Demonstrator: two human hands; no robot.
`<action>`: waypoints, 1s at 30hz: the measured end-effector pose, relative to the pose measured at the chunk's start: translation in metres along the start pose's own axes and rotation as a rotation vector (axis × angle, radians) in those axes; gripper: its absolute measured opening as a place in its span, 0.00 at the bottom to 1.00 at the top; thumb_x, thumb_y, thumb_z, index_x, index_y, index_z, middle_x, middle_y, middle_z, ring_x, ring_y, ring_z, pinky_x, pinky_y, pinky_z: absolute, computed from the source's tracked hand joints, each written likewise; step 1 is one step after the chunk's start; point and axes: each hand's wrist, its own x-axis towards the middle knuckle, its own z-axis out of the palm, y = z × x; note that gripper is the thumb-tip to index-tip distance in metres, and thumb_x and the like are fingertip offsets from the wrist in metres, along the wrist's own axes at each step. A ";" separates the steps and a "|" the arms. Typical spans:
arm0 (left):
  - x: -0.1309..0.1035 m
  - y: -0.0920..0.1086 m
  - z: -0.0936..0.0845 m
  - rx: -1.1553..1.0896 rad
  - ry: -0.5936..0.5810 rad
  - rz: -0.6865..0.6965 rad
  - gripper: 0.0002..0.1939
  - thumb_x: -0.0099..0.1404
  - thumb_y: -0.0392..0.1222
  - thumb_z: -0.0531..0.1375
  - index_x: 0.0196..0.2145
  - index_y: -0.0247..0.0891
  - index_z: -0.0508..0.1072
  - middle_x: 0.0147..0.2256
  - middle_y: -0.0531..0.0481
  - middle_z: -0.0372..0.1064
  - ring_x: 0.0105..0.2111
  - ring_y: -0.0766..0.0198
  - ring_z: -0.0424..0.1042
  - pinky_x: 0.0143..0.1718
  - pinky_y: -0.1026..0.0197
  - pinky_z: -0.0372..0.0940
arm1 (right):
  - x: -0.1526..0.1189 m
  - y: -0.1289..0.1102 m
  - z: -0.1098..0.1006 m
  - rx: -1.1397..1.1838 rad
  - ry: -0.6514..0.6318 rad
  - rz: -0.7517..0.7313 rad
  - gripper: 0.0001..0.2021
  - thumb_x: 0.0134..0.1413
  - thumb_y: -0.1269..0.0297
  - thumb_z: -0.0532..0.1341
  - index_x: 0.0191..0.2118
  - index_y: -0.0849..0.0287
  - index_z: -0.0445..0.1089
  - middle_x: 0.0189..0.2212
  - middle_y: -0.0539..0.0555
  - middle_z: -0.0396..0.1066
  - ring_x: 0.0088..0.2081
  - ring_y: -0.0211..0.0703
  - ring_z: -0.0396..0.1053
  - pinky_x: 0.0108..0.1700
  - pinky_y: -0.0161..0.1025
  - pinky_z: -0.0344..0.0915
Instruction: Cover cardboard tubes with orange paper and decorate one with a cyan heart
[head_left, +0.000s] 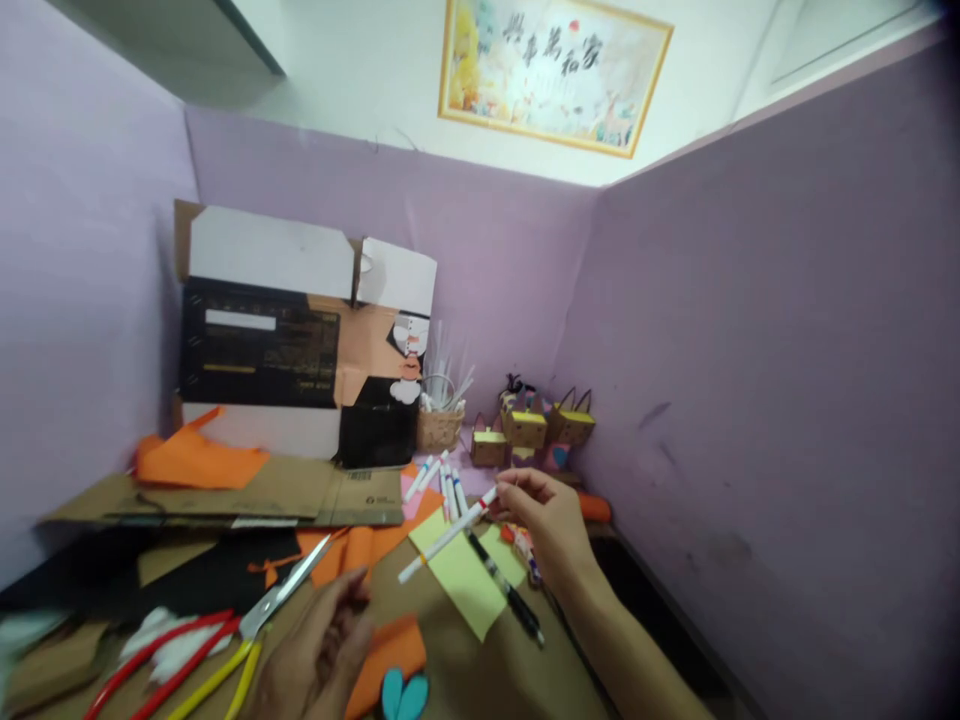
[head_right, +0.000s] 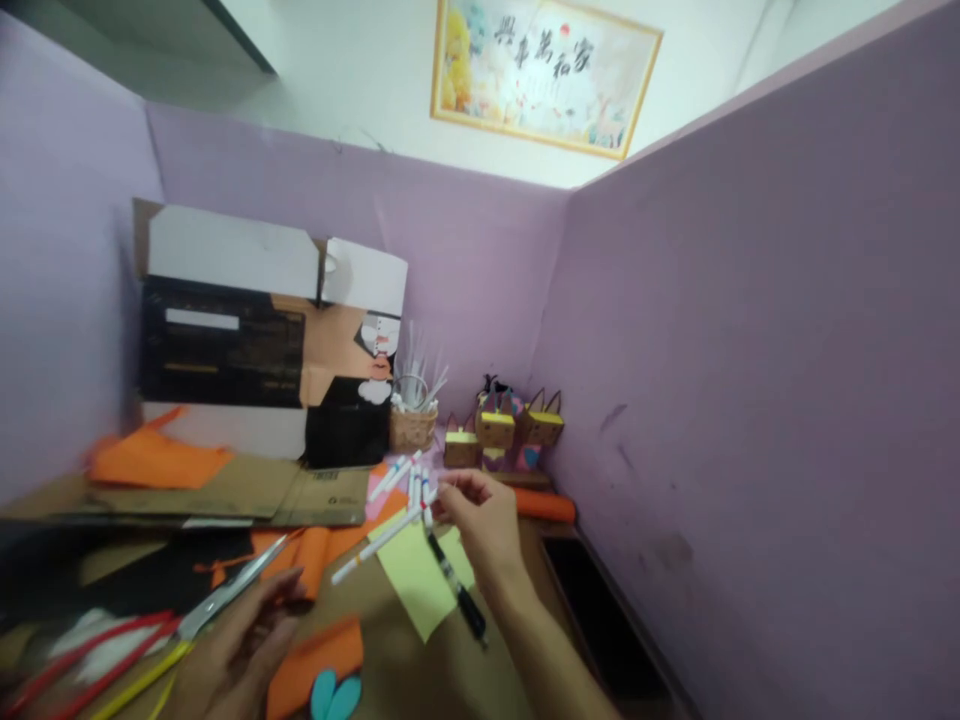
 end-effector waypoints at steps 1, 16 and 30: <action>-0.003 0.001 0.000 -0.037 -0.001 0.006 0.18 0.62 0.52 0.52 0.46 0.42 0.69 0.35 0.51 0.75 0.32 0.61 0.74 0.29 0.65 0.69 | -0.016 0.009 0.003 0.039 -0.003 0.036 0.07 0.34 0.63 0.65 0.23 0.62 0.71 0.17 0.51 0.70 0.20 0.39 0.68 0.25 0.37 0.68; -0.015 0.019 -0.002 0.055 -0.027 0.158 0.11 0.64 0.44 0.51 0.36 0.41 0.72 0.31 0.53 0.75 0.30 0.65 0.74 0.30 0.67 0.65 | -0.090 0.052 0.033 0.261 -0.332 0.368 0.16 0.32 0.58 0.70 0.29 0.62 0.71 0.17 0.47 0.68 0.19 0.36 0.66 0.24 0.35 0.66; -0.017 0.026 -0.009 0.245 -0.074 0.374 0.14 0.66 0.42 0.48 0.36 0.37 0.72 0.25 0.50 0.70 0.24 0.65 0.69 0.29 0.64 0.63 | -0.097 0.056 0.037 0.243 -0.399 0.306 0.14 0.42 0.55 0.65 0.25 0.64 0.70 0.17 0.48 0.67 0.17 0.32 0.64 0.22 0.30 0.62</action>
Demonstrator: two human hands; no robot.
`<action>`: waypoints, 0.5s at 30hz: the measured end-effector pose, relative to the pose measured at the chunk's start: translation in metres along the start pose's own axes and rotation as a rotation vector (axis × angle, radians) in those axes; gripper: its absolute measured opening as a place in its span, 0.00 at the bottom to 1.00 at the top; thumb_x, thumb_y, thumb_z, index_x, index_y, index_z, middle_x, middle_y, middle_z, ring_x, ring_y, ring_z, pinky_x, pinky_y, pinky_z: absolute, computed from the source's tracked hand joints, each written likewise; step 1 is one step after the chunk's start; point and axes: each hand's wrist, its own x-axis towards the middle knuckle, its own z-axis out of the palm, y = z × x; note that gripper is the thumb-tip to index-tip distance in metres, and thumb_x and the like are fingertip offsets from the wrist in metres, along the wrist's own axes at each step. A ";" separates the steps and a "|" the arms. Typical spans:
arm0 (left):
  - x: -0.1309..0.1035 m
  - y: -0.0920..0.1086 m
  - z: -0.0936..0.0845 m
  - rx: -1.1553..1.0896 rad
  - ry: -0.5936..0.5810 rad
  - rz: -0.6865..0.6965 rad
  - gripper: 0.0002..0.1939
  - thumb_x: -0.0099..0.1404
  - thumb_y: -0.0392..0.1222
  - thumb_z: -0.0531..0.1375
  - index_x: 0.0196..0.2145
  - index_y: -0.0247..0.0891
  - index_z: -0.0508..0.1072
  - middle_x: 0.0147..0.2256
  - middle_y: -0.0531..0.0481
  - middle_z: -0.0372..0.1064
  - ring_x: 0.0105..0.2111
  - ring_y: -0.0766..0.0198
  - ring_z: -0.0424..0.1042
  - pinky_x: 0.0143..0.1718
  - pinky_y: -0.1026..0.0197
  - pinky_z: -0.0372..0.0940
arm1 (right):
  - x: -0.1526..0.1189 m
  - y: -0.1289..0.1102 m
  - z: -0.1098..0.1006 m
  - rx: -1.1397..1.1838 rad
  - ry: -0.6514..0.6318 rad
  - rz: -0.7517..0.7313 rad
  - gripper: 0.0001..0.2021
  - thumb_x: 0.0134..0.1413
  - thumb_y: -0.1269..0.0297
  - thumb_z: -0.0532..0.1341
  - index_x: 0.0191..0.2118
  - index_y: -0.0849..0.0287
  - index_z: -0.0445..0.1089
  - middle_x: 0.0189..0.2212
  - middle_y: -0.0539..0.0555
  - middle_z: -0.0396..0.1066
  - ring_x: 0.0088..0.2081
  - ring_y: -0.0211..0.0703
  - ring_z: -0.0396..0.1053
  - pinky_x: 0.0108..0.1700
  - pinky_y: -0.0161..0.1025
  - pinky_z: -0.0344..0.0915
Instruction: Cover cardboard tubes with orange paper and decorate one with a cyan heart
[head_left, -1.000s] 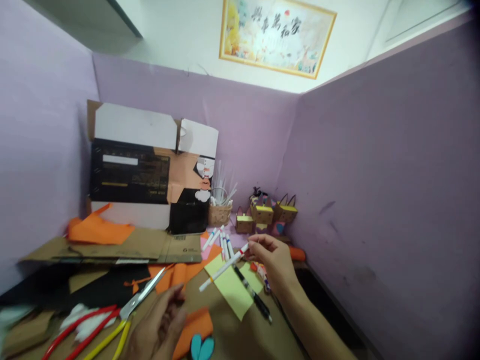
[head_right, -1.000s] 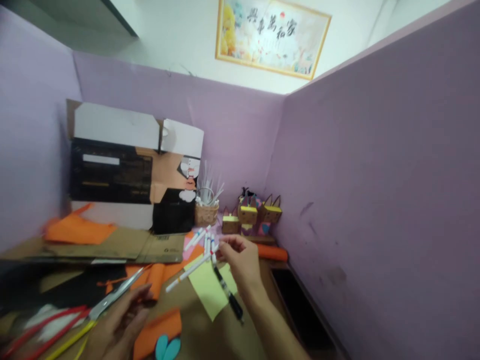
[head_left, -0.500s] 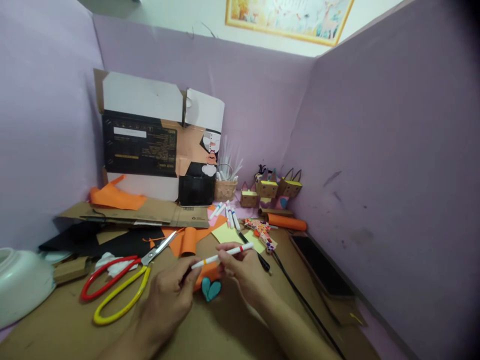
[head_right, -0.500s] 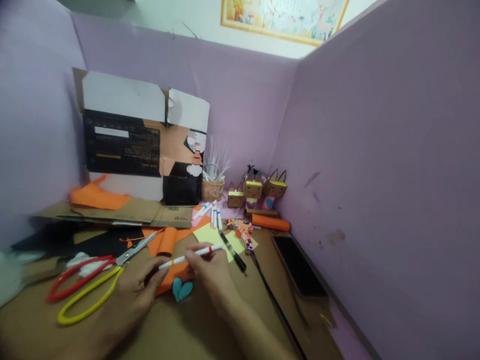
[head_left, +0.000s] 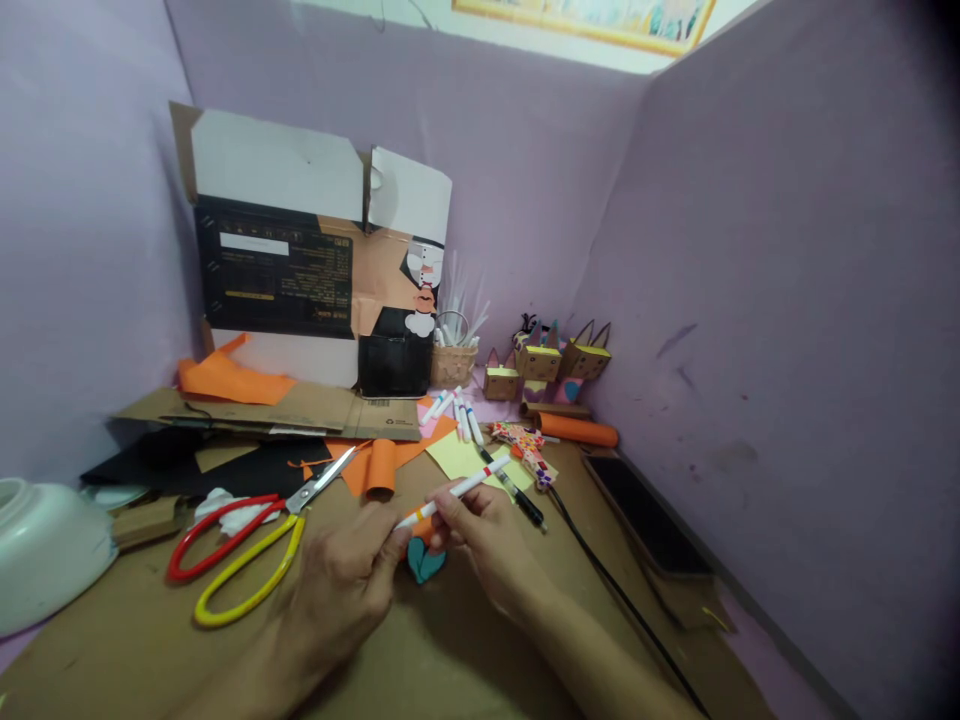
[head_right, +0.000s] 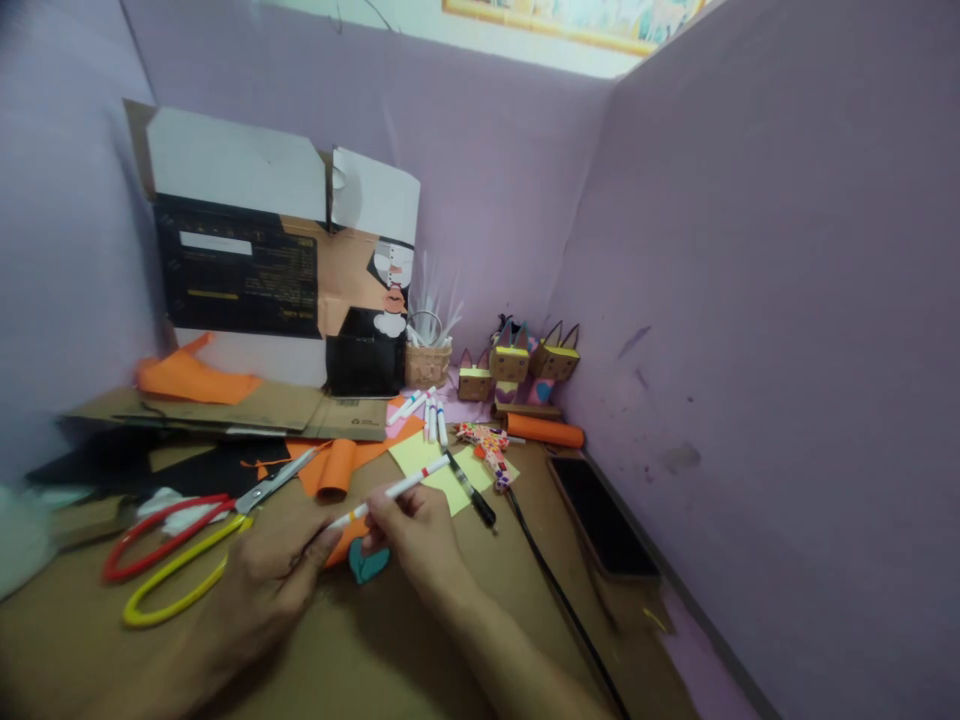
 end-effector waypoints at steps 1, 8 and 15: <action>0.000 0.000 -0.001 0.012 0.008 0.016 0.14 0.66 0.42 0.48 0.35 0.37 0.72 0.25 0.50 0.69 0.24 0.65 0.68 0.29 0.64 0.63 | 0.000 0.000 0.000 -0.007 0.001 -0.002 0.14 0.42 0.55 0.65 0.24 0.64 0.69 0.17 0.48 0.67 0.17 0.32 0.64 0.22 0.30 0.62; 0.002 0.002 -0.003 0.013 -0.025 0.036 0.15 0.66 0.41 0.48 0.29 0.39 0.72 0.22 0.52 0.68 0.22 0.67 0.67 0.25 0.66 0.60 | 0.000 0.003 0.001 -0.001 0.010 -0.003 0.16 0.41 0.53 0.65 0.23 0.64 0.68 0.15 0.47 0.66 0.15 0.31 0.62 0.21 0.30 0.61; -0.004 -0.006 0.004 -0.027 -0.104 -0.013 0.16 0.66 0.44 0.47 0.25 0.40 0.69 0.22 0.52 0.68 0.23 0.65 0.67 0.25 0.65 0.56 | 0.003 0.011 0.003 0.035 0.023 0.024 0.19 0.37 0.50 0.66 0.22 0.64 0.66 0.15 0.46 0.65 0.15 0.30 0.61 0.18 0.30 0.62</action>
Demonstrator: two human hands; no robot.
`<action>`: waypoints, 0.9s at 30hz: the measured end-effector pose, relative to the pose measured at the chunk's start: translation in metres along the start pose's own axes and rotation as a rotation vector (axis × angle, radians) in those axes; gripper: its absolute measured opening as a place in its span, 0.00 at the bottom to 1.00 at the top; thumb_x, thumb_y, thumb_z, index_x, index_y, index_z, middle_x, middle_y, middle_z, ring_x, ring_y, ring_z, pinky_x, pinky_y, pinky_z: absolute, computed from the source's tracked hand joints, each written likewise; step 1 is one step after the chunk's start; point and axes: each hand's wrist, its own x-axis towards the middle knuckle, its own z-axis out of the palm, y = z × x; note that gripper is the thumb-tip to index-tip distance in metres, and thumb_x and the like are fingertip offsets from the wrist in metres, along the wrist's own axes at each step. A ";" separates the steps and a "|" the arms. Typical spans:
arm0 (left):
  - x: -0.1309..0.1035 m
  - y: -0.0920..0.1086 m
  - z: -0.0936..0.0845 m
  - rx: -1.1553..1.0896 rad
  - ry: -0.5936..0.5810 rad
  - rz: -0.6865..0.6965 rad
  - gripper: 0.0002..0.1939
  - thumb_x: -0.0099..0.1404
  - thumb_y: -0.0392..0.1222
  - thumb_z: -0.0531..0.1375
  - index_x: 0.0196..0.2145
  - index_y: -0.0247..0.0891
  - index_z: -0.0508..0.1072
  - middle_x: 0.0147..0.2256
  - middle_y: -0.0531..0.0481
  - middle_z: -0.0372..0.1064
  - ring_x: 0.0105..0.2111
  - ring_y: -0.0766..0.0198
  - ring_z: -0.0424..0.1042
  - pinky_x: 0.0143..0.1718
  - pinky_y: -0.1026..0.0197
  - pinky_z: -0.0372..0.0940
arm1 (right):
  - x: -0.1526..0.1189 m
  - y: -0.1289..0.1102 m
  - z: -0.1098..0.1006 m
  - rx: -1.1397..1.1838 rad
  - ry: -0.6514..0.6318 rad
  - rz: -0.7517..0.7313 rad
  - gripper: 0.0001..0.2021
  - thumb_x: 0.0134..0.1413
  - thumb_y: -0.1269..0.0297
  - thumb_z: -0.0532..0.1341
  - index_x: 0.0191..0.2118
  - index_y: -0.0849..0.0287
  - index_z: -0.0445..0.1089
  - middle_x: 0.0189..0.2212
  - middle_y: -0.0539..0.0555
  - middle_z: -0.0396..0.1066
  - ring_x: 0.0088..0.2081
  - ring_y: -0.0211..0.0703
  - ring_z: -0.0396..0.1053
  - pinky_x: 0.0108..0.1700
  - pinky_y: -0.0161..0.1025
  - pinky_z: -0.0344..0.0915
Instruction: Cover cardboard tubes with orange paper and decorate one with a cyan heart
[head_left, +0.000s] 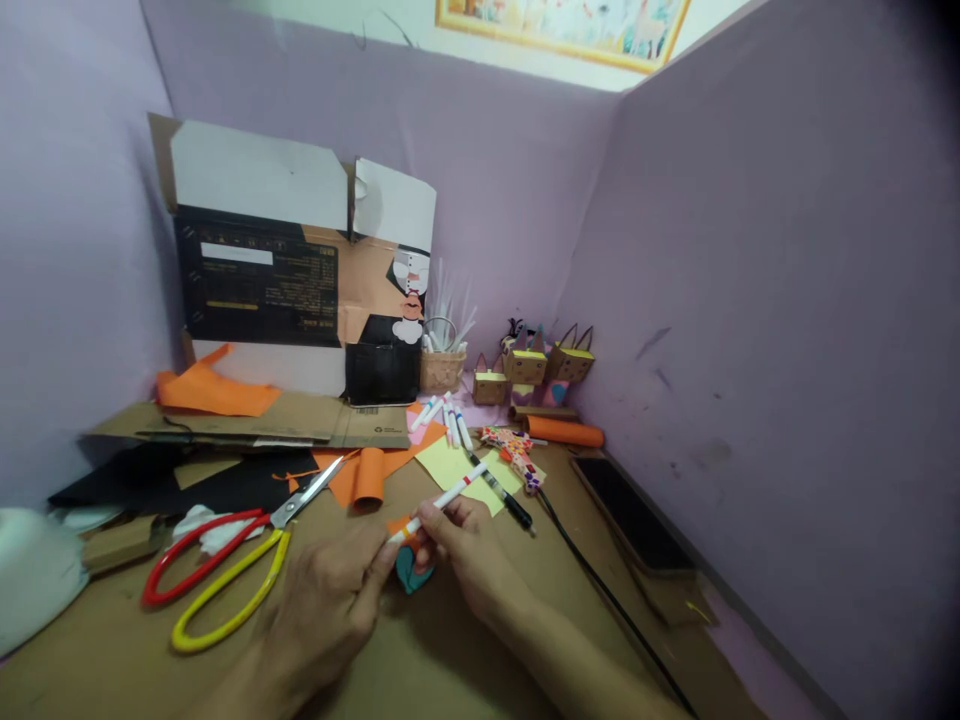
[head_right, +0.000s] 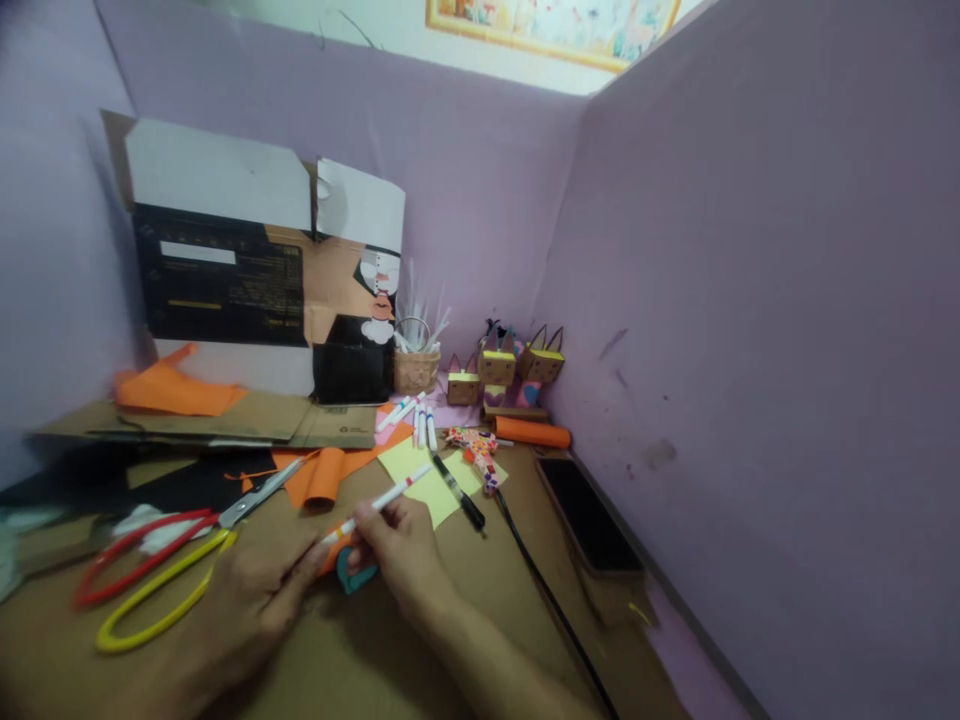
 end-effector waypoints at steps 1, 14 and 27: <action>-0.001 0.000 0.001 -0.013 -0.014 -0.024 0.17 0.66 0.44 0.47 0.26 0.40 0.69 0.22 0.52 0.69 0.23 0.65 0.67 0.25 0.64 0.56 | 0.000 0.001 0.000 0.002 -0.001 0.001 0.19 0.37 0.50 0.66 0.22 0.64 0.66 0.15 0.46 0.65 0.14 0.30 0.61 0.18 0.30 0.61; 0.011 0.012 -0.007 -0.631 -0.209 -0.402 0.21 0.63 0.54 0.49 0.20 0.37 0.65 0.21 0.54 0.61 0.22 0.67 0.57 0.23 0.66 0.51 | -0.003 -0.004 0.000 0.056 -0.017 -0.021 0.16 0.38 0.54 0.67 0.25 0.65 0.69 0.15 0.47 0.68 0.15 0.31 0.63 0.19 0.29 0.62; 0.021 -0.014 -0.011 -1.447 -0.203 -0.842 0.19 0.45 0.51 0.65 0.16 0.36 0.61 0.12 0.61 0.48 0.13 0.77 0.39 0.13 0.71 0.35 | 0.025 -0.044 -0.043 0.327 0.237 -0.199 0.17 0.29 0.57 0.72 0.25 0.62 0.69 0.15 0.41 0.64 0.15 0.26 0.60 0.20 0.24 0.65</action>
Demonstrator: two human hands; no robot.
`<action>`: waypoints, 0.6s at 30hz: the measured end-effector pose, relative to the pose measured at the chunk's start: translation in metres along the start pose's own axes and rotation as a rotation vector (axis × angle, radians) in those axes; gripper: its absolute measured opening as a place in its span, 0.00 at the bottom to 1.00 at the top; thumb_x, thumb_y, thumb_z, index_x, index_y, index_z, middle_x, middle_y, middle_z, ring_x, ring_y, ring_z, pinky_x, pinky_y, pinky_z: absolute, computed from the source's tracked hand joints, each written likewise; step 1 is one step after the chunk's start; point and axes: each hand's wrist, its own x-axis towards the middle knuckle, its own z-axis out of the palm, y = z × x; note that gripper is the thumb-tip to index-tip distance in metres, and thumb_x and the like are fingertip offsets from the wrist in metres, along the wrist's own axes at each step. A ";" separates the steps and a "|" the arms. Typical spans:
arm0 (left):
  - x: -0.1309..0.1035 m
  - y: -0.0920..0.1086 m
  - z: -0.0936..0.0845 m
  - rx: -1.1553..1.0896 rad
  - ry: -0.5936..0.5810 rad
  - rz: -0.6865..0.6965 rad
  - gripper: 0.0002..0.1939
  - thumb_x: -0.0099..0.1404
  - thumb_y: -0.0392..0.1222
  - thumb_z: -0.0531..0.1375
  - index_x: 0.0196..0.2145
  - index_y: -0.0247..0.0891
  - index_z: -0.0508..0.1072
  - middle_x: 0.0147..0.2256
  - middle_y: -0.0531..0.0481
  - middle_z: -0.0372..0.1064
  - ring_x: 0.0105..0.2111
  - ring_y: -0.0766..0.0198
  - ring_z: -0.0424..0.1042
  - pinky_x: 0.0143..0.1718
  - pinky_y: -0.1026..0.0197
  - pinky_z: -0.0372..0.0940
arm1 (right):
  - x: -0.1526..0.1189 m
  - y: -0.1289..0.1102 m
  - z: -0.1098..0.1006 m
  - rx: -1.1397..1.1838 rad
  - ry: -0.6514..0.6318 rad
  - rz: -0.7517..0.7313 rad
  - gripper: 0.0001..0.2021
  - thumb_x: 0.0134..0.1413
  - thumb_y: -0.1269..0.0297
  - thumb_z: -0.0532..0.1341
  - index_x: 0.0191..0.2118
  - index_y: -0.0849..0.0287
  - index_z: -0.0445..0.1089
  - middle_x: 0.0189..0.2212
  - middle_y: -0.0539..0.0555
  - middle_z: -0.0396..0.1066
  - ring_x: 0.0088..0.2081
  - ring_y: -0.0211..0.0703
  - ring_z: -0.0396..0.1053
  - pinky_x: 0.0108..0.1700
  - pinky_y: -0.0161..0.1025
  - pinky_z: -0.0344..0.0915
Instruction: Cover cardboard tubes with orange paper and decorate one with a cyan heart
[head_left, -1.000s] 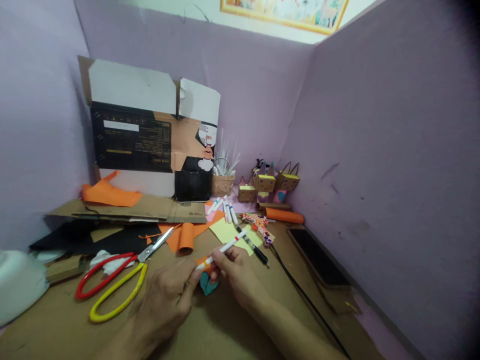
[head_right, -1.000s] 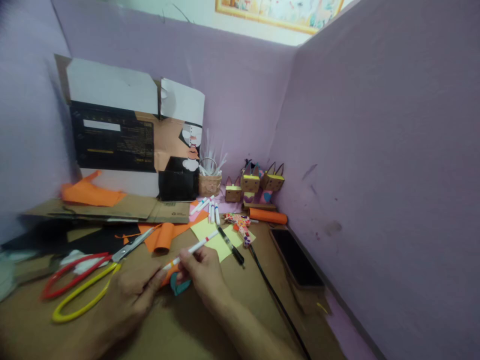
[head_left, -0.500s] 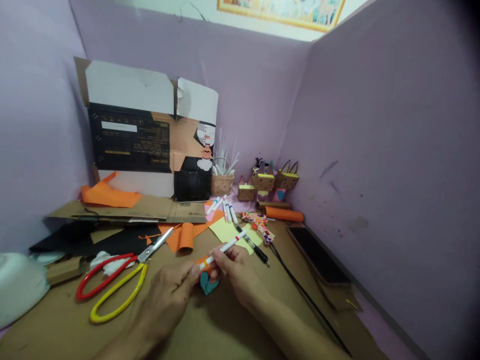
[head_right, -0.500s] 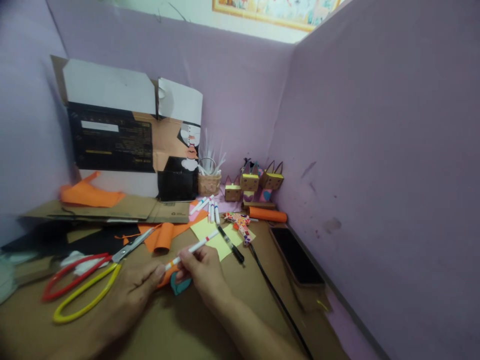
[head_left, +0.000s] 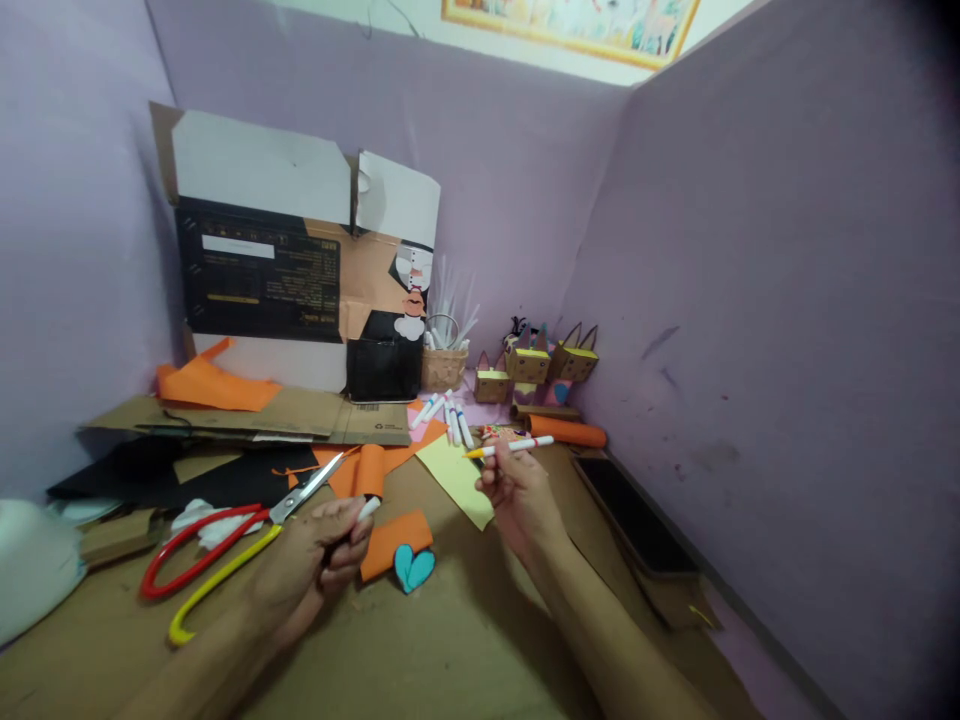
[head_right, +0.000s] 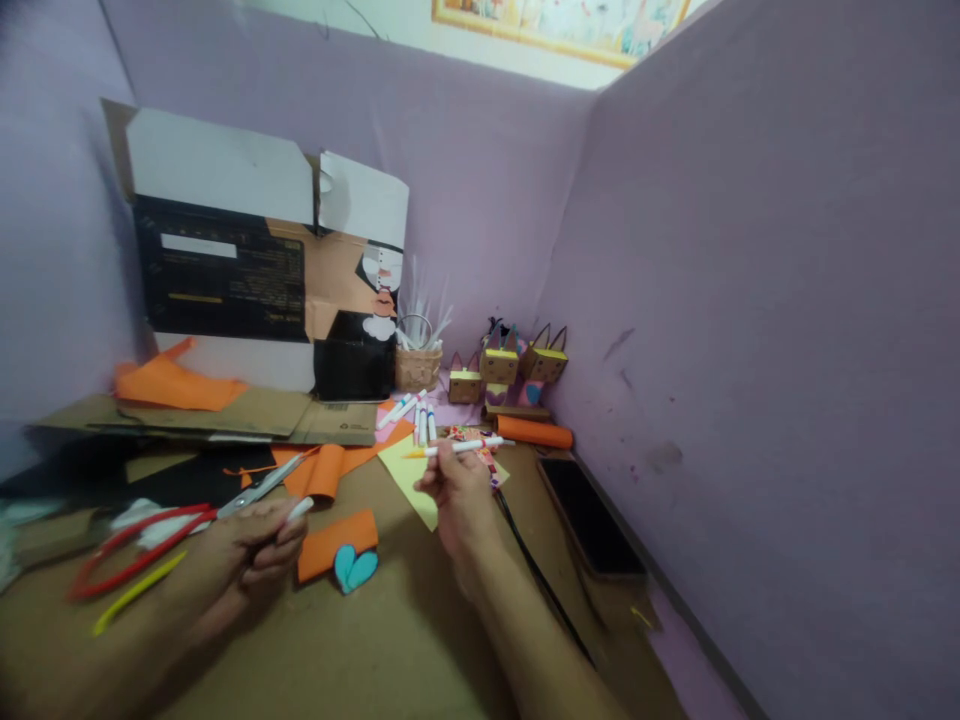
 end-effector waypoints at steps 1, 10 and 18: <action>0.000 -0.002 0.001 0.055 0.018 0.037 0.20 0.47 0.53 0.64 0.16 0.36 0.61 0.12 0.61 0.48 0.13 0.77 0.40 0.13 0.71 0.36 | -0.002 0.002 0.001 -0.006 -0.016 0.014 0.18 0.29 0.56 0.72 0.25 0.62 0.69 0.15 0.42 0.64 0.15 0.26 0.60 0.19 0.25 0.65; -0.003 -0.017 0.008 0.504 0.031 0.214 0.23 0.58 0.60 0.54 0.20 0.37 0.64 0.13 0.60 0.50 0.14 0.73 0.48 0.15 0.69 0.43 | -0.030 0.021 0.013 -0.121 -0.176 0.053 0.15 0.40 0.56 0.68 0.27 0.64 0.70 0.18 0.46 0.67 0.16 0.31 0.66 0.20 0.29 0.66; -0.004 -0.018 0.012 0.484 -0.010 0.250 0.23 0.58 0.59 0.54 0.19 0.36 0.64 0.13 0.60 0.50 0.14 0.73 0.48 0.16 0.68 0.43 | -0.039 0.028 0.016 -0.192 -0.255 0.066 0.14 0.43 0.56 0.66 0.28 0.64 0.69 0.18 0.47 0.67 0.17 0.32 0.66 0.22 0.31 0.67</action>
